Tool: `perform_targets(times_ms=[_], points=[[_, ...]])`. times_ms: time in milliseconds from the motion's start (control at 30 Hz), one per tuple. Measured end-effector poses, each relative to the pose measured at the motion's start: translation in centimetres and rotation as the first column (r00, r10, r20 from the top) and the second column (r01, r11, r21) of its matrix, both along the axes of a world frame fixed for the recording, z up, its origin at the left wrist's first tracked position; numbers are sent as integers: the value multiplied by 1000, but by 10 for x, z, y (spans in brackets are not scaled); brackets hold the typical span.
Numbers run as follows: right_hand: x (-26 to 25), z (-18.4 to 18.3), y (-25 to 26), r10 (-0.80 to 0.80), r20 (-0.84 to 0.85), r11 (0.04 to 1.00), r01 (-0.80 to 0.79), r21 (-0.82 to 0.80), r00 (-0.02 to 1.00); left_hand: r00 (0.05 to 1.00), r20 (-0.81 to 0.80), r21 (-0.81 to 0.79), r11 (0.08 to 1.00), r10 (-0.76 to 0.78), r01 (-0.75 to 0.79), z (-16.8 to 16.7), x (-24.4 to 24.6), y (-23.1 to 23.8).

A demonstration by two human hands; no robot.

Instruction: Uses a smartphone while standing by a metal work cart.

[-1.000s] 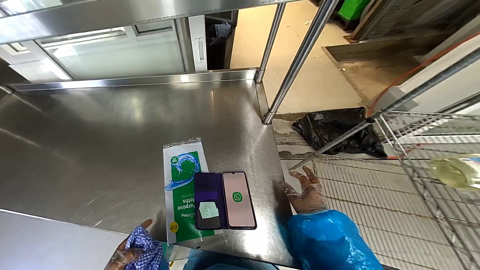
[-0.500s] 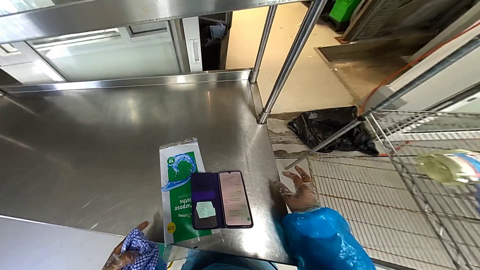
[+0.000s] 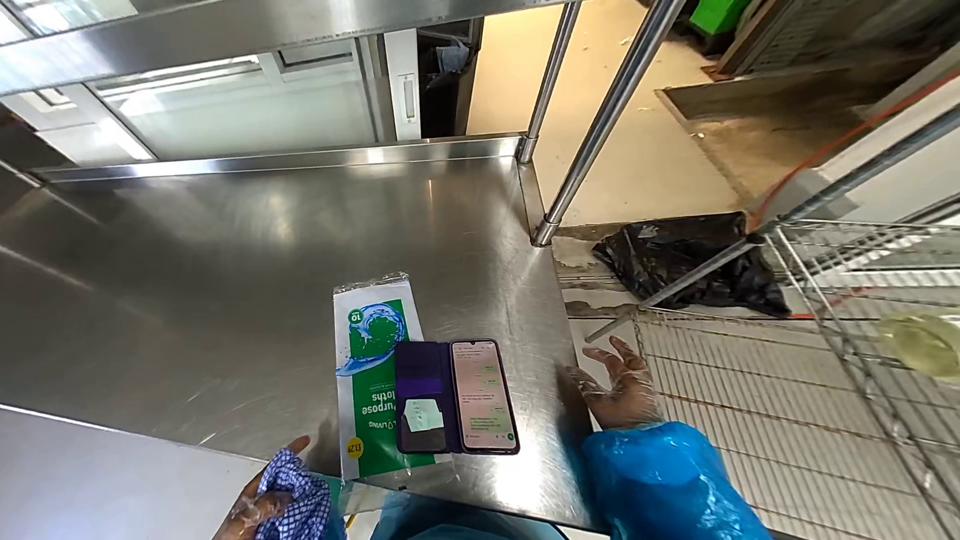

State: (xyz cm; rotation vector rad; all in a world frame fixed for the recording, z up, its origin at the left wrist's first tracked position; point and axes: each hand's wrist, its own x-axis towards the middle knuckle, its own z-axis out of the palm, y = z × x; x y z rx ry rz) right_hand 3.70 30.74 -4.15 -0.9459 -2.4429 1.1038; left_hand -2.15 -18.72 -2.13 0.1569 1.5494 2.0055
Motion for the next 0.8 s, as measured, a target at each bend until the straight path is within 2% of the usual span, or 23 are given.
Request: perform_targets(times_ms=[300, 533, 800], points=[[1, -1, 1, 23, 16, 1000, -23, 1, 1000, 1000, 8, -34, 999, 19, -18, 1, 0, -1], [3, -1, 1, 7, 24, 1000, -7, 1, 1000, 1000, 13, 25, 1000, -11, 11, -3, -2, -4], [6, -1, 0, -7, 15, 1000, 8, -20, 1000, 1000, 0, 11, 1000, -15, 15, -1, -2, -2]])
